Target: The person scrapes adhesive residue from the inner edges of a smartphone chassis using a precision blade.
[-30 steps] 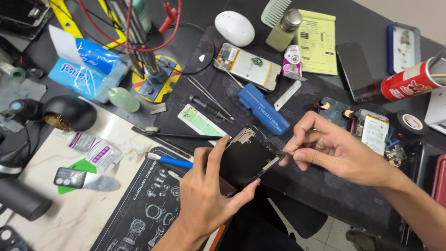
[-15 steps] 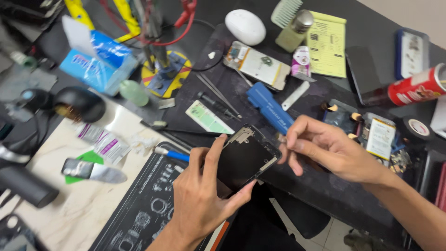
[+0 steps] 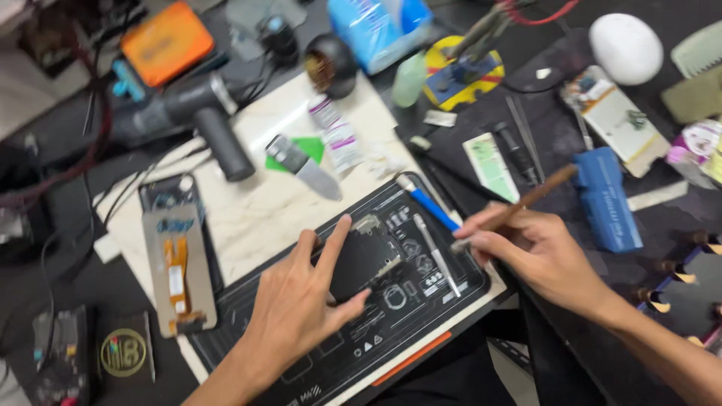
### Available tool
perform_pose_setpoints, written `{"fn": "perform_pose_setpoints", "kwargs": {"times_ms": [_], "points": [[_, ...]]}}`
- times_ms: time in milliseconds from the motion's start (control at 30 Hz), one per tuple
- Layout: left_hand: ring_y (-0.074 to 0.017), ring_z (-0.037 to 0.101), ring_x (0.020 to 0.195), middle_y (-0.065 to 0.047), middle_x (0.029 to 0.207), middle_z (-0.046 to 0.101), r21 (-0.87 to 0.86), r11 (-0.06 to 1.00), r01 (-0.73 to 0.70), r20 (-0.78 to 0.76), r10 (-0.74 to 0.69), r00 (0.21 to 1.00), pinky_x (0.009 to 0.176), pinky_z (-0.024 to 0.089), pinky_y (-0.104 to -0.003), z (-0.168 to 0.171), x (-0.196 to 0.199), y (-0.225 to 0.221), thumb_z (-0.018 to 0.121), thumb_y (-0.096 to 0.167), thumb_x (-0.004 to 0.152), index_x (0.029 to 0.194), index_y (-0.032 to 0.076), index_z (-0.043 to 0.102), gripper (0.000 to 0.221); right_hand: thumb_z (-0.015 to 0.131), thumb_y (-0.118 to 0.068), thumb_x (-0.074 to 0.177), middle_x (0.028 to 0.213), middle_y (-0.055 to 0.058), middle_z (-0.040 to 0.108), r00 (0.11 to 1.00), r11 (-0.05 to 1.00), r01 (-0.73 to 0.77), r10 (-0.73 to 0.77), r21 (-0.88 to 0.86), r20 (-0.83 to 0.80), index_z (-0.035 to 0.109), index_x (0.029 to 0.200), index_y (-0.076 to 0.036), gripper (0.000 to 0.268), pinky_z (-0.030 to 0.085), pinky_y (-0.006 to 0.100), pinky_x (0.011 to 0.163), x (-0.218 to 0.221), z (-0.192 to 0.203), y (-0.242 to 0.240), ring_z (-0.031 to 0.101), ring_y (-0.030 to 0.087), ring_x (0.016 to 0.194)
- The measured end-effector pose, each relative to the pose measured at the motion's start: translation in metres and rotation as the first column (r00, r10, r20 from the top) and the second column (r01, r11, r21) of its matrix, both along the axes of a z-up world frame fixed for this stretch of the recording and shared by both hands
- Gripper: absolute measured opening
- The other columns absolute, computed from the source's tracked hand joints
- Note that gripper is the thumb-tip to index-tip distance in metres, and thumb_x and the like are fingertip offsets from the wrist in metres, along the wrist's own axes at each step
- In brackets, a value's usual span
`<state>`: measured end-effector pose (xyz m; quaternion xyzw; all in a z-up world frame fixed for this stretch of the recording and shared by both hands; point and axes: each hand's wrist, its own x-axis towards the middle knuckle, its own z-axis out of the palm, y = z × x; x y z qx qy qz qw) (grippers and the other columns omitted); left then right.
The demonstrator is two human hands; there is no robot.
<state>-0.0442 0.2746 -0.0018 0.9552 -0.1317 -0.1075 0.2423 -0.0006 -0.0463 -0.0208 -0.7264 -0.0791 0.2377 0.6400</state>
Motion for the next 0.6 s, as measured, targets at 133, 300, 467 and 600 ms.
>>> {"fn": "perform_pose_setpoints", "kwargs": {"times_ms": [133,300,467,600], "points": [[-0.0274,0.066,0.059,-0.02,0.109,0.054,0.058,0.998,-0.027,0.023,0.025,0.999,0.048,0.057,-0.041,-0.016,-0.01,0.016,0.082,0.049,0.074,0.155,0.005,0.037,0.102,0.068,-0.003,0.093,0.105,0.008,0.07,0.964,0.998,-0.023,0.037,-0.055,0.263,0.071,0.108,0.003,0.016,0.06,0.026,0.083,0.012,0.004,0.059,0.071,0.013,0.095],[-0.0298,0.065,0.067,-0.021,0.103,0.054,-0.002,0.999,-0.032,0.076,0.032,0.997,0.051,0.058,-0.041,-0.025,-0.013,0.021,0.08,0.053,0.076,0.152,-0.001,0.038,0.102,0.071,-0.005,0.093,0.095,0.007,0.074,0.873,0.957,0.03,0.116,-0.289,0.474,0.071,0.102,0.002,0.012,0.06,0.025,0.074,0.021,0.009,0.1,0.075,0.013,0.085],[-0.0303,0.065,0.074,-0.022,0.099,0.054,-0.039,0.998,-0.039,0.108,0.043,0.993,0.052,0.058,-0.039,-0.031,-0.016,0.022,0.08,0.05,0.076,0.148,-0.005,0.038,0.1,0.072,-0.006,0.091,0.091,0.008,0.075,0.881,0.929,0.001,0.175,-0.37,0.44,0.072,0.099,0.002,0.011,0.06,0.026,0.067,0.024,-0.001,0.121,0.076,0.015,0.078],[-0.0296,0.064,0.075,-0.022,0.099,0.055,-0.022,0.999,-0.041,0.102,0.043,0.994,0.053,0.058,-0.039,-0.033,-0.015,0.022,0.081,0.048,0.076,0.146,-0.006,0.04,0.098,0.072,-0.008,0.092,0.089,0.008,0.075,0.866,0.917,-0.016,0.211,-0.398,0.453,0.07,0.099,0.001,0.012,0.059,0.027,0.067,0.027,-0.006,0.126,0.078,0.016,0.08]]}}
